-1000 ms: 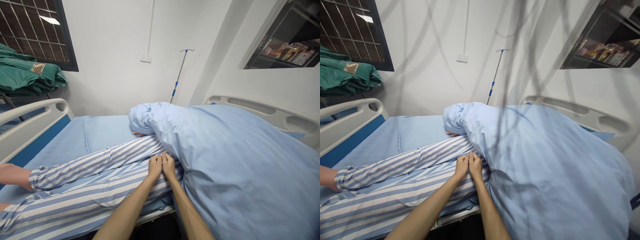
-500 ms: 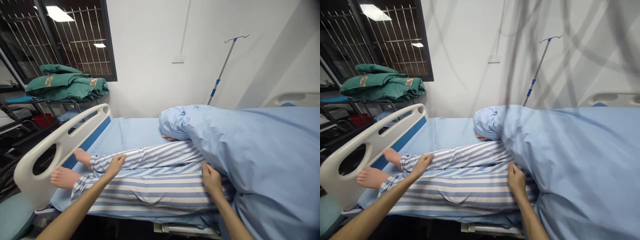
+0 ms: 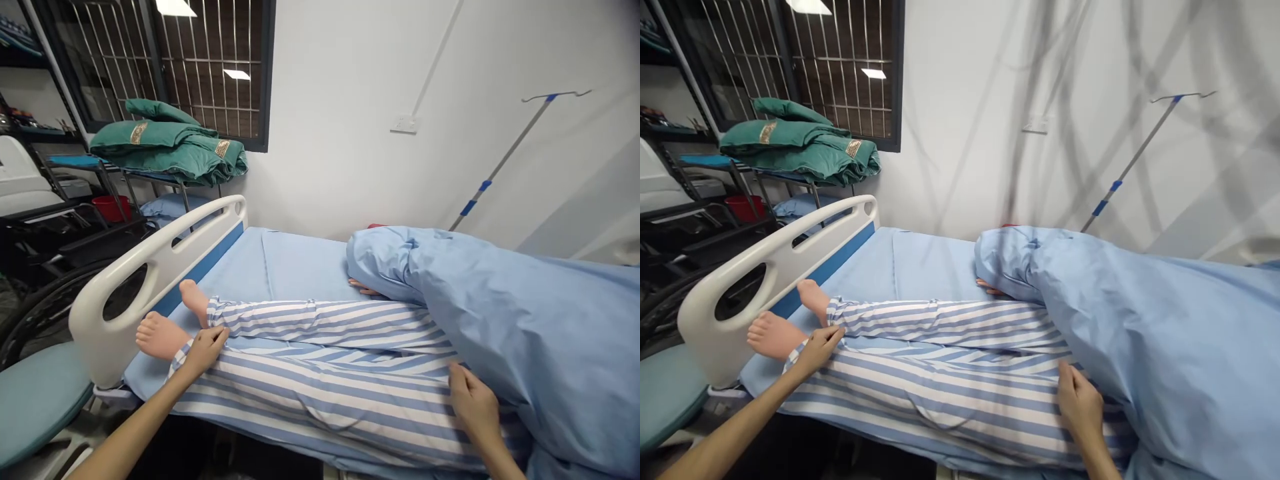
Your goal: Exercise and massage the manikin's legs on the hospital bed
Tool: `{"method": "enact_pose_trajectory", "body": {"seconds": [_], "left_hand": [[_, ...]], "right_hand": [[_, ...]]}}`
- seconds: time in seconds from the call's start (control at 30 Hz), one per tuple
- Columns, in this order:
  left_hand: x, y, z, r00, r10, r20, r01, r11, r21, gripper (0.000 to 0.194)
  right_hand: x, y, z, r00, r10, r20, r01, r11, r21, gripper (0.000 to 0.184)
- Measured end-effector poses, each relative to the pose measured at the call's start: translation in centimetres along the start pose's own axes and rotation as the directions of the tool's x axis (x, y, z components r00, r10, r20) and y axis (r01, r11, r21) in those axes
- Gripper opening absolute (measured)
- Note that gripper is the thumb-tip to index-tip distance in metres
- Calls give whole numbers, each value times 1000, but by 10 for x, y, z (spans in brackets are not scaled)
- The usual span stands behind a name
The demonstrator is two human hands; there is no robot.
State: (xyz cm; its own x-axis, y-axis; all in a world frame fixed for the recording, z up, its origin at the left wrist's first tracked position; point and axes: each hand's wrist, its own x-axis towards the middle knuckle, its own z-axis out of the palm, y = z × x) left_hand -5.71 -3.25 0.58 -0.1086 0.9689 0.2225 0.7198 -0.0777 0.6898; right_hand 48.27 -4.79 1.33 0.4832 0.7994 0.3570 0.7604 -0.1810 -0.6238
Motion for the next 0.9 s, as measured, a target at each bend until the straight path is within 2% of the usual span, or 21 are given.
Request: {"method": "enact_pose_trajectory", "body": {"seconds": [0.1, 0.23, 0.43, 0.53, 0.6, 0.67, 0.8, 0.9], "left_hand": [[0, -15, 6, 1000, -10, -22, 14, 989, 147, 31], [-1, -23, 6, 1000, 6, 13, -9, 976, 219, 33], [-1, -36, 8, 991, 128, 31, -130, 924, 359, 34], [-1, -44, 8, 978, 200, 55, -204, 877, 436, 30], [-1, -47, 7, 968, 238, 78, -247, 855, 456, 29], [-1, -46, 6, 966, 243, 85, -254, 853, 456, 30], [-1, -40, 2, 978, 192, 83, -210, 905, 371, 32], [-1, -37, -1, 987, 140, 80, -156, 955, 254, 35]], "right_hand": [[-1, -2, 0, 1000, -3, 11, 4, 1000, -27, 38], [0, -5, 1, 1000, 0, 27, 1, 999, -36, 37], [9, -6, 2, 991, 63, 114, -51, 994, -102, 35], [5, -28, 12, 989, 4, 146, 8, 997, -79, 39], [-7, -59, 28, 981, -78, 175, 80, 997, -1, 43], [-26, -104, 51, 965, -183, 186, 161, 979, 125, 46], [-87, -214, 108, 902, -358, 239, 234, 874, 425, 46], [-138, -290, 148, 845, -452, 286, 207, 770, 604, 44]]}}
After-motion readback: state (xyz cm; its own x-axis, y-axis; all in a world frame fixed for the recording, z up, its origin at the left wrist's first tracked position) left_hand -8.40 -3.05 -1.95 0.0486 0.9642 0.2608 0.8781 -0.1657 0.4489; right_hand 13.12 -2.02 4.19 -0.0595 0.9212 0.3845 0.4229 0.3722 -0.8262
